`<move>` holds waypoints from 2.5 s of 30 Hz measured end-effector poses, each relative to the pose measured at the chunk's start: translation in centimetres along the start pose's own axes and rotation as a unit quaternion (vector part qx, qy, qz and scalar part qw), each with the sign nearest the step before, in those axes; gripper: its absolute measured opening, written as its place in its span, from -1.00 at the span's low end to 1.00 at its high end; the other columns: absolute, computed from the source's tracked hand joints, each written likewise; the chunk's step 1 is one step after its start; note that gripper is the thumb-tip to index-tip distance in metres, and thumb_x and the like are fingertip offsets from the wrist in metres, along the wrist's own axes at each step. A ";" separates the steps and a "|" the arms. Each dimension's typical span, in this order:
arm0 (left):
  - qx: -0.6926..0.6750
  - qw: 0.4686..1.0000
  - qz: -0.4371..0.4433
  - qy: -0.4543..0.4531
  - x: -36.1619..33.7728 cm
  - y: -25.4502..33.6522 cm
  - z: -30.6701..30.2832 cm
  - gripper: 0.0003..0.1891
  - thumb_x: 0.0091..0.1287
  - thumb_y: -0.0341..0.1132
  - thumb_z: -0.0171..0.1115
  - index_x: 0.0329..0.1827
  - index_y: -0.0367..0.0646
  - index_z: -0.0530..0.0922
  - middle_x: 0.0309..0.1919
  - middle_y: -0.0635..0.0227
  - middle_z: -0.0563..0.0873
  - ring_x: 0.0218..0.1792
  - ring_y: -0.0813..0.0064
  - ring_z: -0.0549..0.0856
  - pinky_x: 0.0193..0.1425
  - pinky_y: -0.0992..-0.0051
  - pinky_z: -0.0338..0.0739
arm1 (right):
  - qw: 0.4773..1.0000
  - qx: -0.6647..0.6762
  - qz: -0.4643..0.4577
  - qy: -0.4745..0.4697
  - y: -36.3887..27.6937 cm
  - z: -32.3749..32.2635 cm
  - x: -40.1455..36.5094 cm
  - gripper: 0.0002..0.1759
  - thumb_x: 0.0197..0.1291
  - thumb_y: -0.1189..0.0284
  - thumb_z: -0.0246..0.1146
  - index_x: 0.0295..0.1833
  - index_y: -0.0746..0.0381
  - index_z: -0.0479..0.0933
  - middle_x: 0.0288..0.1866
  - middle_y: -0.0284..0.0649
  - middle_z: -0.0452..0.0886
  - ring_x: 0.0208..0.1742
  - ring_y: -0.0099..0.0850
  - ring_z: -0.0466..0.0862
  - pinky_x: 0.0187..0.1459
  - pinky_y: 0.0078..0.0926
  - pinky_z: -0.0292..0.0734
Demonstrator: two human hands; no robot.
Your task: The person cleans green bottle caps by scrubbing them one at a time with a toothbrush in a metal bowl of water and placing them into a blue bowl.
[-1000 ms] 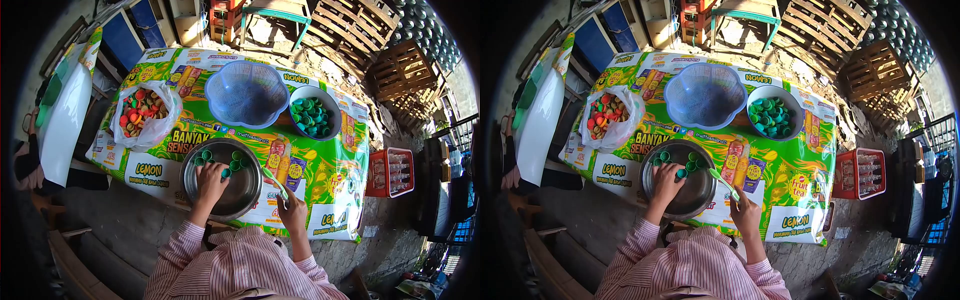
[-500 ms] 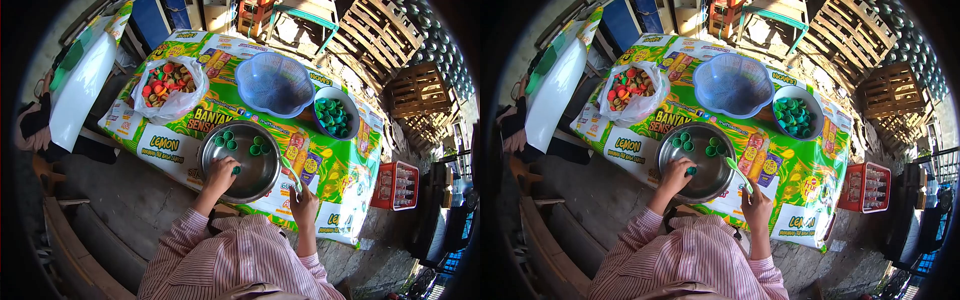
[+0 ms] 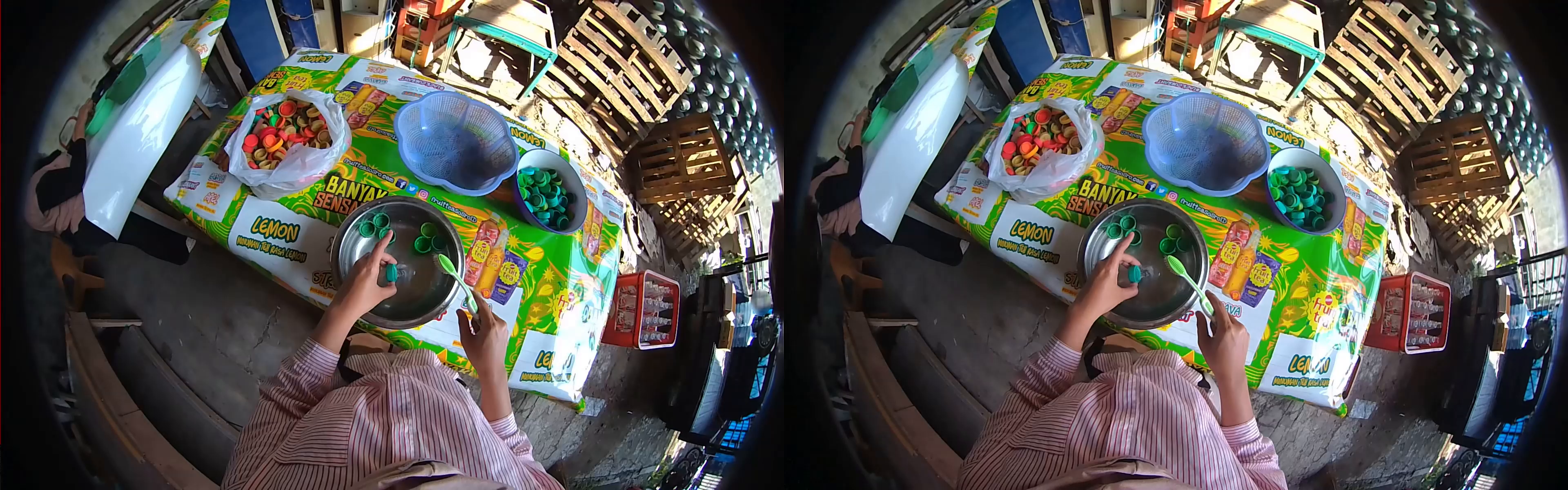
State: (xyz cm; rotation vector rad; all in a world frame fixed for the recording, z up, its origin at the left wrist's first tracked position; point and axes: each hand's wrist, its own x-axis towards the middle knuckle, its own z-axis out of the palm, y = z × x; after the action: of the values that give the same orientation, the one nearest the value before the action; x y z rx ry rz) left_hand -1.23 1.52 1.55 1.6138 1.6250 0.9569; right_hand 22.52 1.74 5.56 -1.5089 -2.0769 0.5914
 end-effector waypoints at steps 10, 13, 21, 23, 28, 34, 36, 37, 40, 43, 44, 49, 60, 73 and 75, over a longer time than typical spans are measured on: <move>-0.060 0.993 0.042 0.088 -0.4 -0.3 0.5 -0.08 -0.08 -0.51 0.36 0.38 -0.17 0.04 -0.24 0.25 0.63 -0.24 0.40 0.63 -0.14 0.46 0.53 | 0.993 0.073 0.006 -0.089 -1.2 0.9 -0.4 -0.59 0.21 0.52 0.07 0.20 0.26 0.34 -0.46 0.05 0.57 -0.45 -0.03 0.59 -0.43 -0.24 0.42; -0.043 0.994 0.032 0.095 -0.7 0.3 0.3 -0.08 -0.06 -0.47 0.37 0.38 -0.18 0.01 -0.23 0.25 0.64 -0.27 0.42 0.64 -0.15 0.51 0.53 | 0.991 0.095 -0.046 -0.079 -0.9 1.3 -0.6 -0.53 0.23 0.55 0.02 0.28 0.24 0.28 -0.37 0.10 0.57 -0.37 -0.02 0.60 -0.36 -0.22 0.45; -0.069 0.992 0.001 0.107 -1.4 1.6 0.2 0.02 -0.04 -0.45 0.39 0.42 -0.19 -0.13 -0.21 0.22 0.65 -0.26 0.42 0.65 -0.11 0.49 0.55 | 0.984 0.133 -0.058 -0.108 -0.5 2.9 -1.5 -0.40 0.20 0.57 0.04 0.37 0.01 0.18 -0.29 0.01 0.61 -0.37 -0.02 0.62 -0.41 -0.19 0.49; -0.112 0.989 -0.010 0.094 -1.6 1.7 0.2 0.05 -0.06 -0.47 0.39 0.43 -0.18 -0.17 -0.19 0.20 0.66 -0.22 0.39 0.66 -0.08 0.47 0.55 | 0.986 0.116 -0.048 -0.107 -0.5 2.5 -1.2 -0.40 0.20 0.57 0.04 0.37 0.02 0.18 -0.27 0.04 0.61 -0.35 -0.02 0.63 -0.40 -0.19 0.48; -0.067 0.993 0.013 0.097 -1.5 2.4 -0.4 0.09 -0.08 -0.49 0.40 0.44 -0.17 -0.23 -0.19 0.17 0.67 -0.17 0.36 0.67 -0.06 0.46 0.55 | 0.981 0.148 -0.046 -0.115 -1.1 2.4 -1.5 -0.41 0.21 0.56 0.04 0.37 -0.01 0.19 -0.27 0.04 0.62 -0.37 -0.03 0.63 -0.43 -0.17 0.47; -0.039 0.995 0.006 0.096 -1.3 3.3 -0.9 0.14 -0.11 -0.54 0.37 0.44 -0.14 -0.32 -0.24 0.16 0.67 -0.22 0.30 0.67 -0.07 0.43 0.55 | 0.989 0.053 -0.095 -0.096 -1.6 1.9 -1.9 -0.39 0.16 0.53 0.09 0.34 -0.10 0.24 -0.50 -0.16 0.55 -0.59 -0.17 0.56 -0.56 -0.22 0.43; -0.029 0.995 0.008 0.099 -1.1 3.4 -0.8 0.15 -0.12 -0.54 0.37 0.44 -0.14 -0.33 -0.23 0.17 0.68 -0.22 0.32 0.67 -0.09 0.45 0.54 | 0.991 0.020 -0.098 -0.085 -1.4 2.3 -1.8 -0.38 0.15 0.53 0.10 0.34 -0.12 0.24 -0.54 -0.19 0.51 -0.63 -0.20 0.54 -0.59 -0.22 0.41; -0.024 0.996 -0.024 0.087 -1.1 3.3 -0.7 0.17 -0.12 -0.55 0.36 0.44 -0.12 -0.35 -0.24 0.17 0.68 -0.24 0.32 0.67 -0.09 0.45 0.54 | 0.992 -0.013 -0.102 -0.076 -1.3 2.5 -1.8 -0.36 0.14 0.53 0.10 0.34 -0.13 0.24 -0.58 -0.23 0.47 -0.66 -0.22 0.51 -0.61 -0.23 0.39; -0.020 0.995 -0.058 0.073 -1.0 2.9 -0.5 0.19 -0.13 -0.56 0.36 0.44 -0.10 -0.39 -0.27 0.17 0.68 -0.26 0.32 0.67 -0.09 0.44 0.54 | 0.992 -0.020 -0.103 -0.073 -1.6 2.3 -1.7 -0.36 0.13 0.52 0.11 0.35 -0.14 0.24 -0.56 -0.23 0.48 -0.67 -0.22 0.50 -0.64 -0.23 0.36; -0.020 0.996 -0.055 0.068 -0.9 3.3 -0.7 0.21 -0.14 -0.56 0.36 0.43 -0.09 -0.42 -0.29 0.17 0.68 -0.26 0.32 0.66 -0.10 0.43 0.54 | 0.986 -0.051 -0.114 -0.107 -1.3 2.6 -2.1 -0.36 0.14 0.52 0.09 0.35 -0.13 0.23 -0.55 -0.23 0.48 -0.67 -0.22 0.50 -0.64 -0.24 0.37; -0.018 0.996 -0.052 0.070 -0.9 3.5 -0.8 0.21 -0.14 -0.56 0.37 0.43 -0.09 -0.42 -0.30 0.17 0.68 -0.26 0.32 0.66 -0.10 0.43 0.54 | 0.992 -0.021 -0.098 -0.077 -0.3 3.3 -1.9 -0.36 0.14 0.52 0.09 0.35 -0.14 0.23 -0.55 -0.23 0.48 -0.67 -0.23 0.51 -0.64 -0.24 0.38; -0.030 0.996 -0.045 0.075 -1.0 3.4 -0.6 0.23 -0.14 -0.55 0.37 0.43 -0.10 -0.45 -0.31 0.16 0.68 -0.29 0.32 0.67 -0.13 0.44 0.55 | 0.992 -0.028 -0.093 -0.083 -1.8 1.9 -1.9 -0.37 0.15 0.50 0.10 0.35 -0.14 0.23 -0.57 -0.19 0.47 -0.65 -0.21 0.51 -0.63 -0.23 0.37; -0.056 0.995 -0.040 0.076 -0.9 3.7 -0.7 0.21 -0.10 -0.53 0.38 0.42 -0.12 -0.46 -0.28 0.15 0.69 -0.30 0.33 0.68 -0.14 0.45 0.56 | 0.994 -0.006 -0.072 -0.081 -0.4 2.7 -1.6 -0.38 0.15 0.51 0.09 0.34 -0.14 0.24 -0.58 -0.21 0.46 -0.64 -0.21 0.52 -0.59 -0.23 0.41; -0.225 0.972 -0.072 0.001 -1.1 1.3 -0.4 -0.59 0.27 -0.45 0.15 0.20 -0.22 0.38 -0.07 0.28 0.61 -0.11 0.52 0.63 0.02 0.51 0.55 | 0.993 0.107 -0.042 -0.025 -0.2 2.2 -1.3 -0.46 0.21 0.59 0.01 0.33 0.09 0.24 -0.22 0.00 0.63 -0.36 -0.04 0.63 -0.37 -0.22 0.50; -0.463 0.875 -0.141 -0.025 -1.1 0.4 -0.2 -0.61 0.35 -0.41 0.06 0.24 -0.19 0.34 -0.02 0.36 0.56 -0.04 0.54 0.58 0.13 0.49 0.49 | 0.994 0.103 -0.021 -0.042 -0.5 1.7 -1.3 -0.45 0.21 0.59 0.01 0.34 0.08 0.24 -0.21 0.01 0.63 -0.35 -0.04 0.64 -0.37 -0.22 0.50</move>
State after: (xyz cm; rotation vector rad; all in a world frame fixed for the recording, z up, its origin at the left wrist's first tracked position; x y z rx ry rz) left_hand -1.16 0.38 1.95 0.7080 1.0337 1.2448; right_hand 21.41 0.29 4.39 -1.3414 -2.0336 0.8377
